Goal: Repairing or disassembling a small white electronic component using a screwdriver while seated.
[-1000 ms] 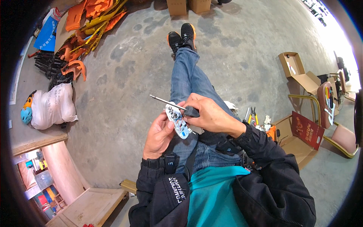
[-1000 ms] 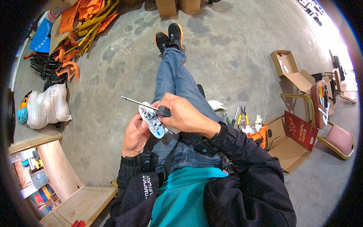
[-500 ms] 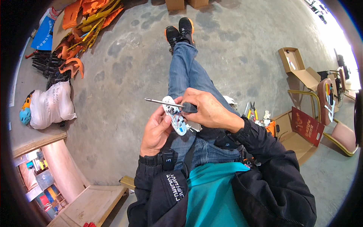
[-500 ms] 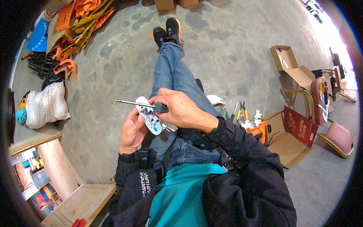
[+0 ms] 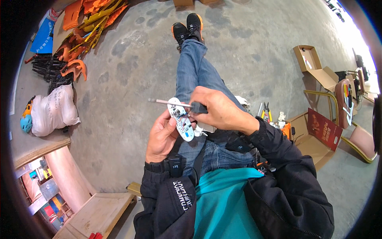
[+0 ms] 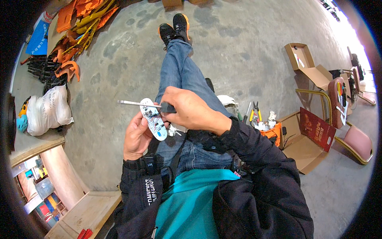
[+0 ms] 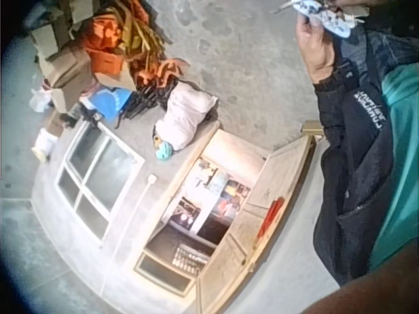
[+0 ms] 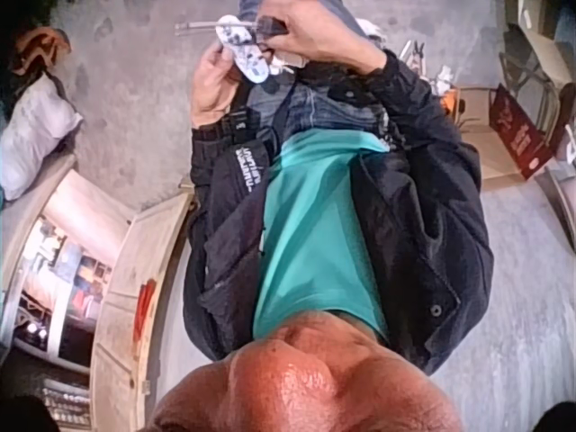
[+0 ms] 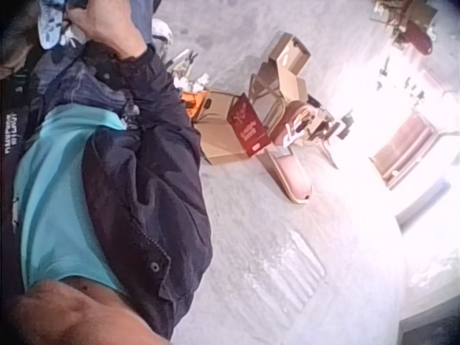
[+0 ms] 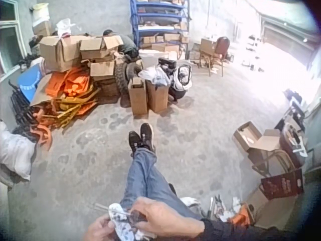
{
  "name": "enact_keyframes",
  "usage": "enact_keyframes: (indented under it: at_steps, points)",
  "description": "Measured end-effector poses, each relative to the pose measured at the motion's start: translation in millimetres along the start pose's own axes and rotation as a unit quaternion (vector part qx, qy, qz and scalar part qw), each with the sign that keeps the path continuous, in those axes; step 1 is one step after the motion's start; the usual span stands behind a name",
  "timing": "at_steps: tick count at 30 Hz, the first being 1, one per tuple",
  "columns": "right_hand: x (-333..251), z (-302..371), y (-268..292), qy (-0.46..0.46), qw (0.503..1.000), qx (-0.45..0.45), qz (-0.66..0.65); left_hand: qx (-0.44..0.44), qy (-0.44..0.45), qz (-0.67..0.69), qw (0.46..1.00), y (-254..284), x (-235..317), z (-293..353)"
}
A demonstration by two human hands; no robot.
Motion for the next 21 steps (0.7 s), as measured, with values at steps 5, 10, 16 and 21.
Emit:
enact_keyframes:
  at_steps: [5,10,16,21]
  points:
    - [19.4,10.9,25.8,-0.083,0.996,0.009,-0.001,0.045,-0.053,-0.003,0.998,10.1,8.8,2.7]
    - [10.9,28.4,45.9,-0.146,0.987,-0.072,-0.006,0.031,-0.102,0.068,0.992,7.8,23.1,3.9]
    - [-7.3,44.3,51.5,-0.08,0.995,-0.039,-0.05,0.032,-0.107,0.113,0.987,5.0,27.4,2.8]
    - [-10.0,46.3,34.0,-0.171,0.978,-0.073,-0.097,0.034,-0.141,0.043,0.988,-0.4,37.3,3.8]
Point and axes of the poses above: each hand's wrist, its own z-axis away from the middle knuckle, its own y-axis out of the back of the hand, x = y × z, the point moved 10 cm from there along -z, towards the middle knuckle, and after that the axes turned 10 degrees about -y, right-handed, at the moved point
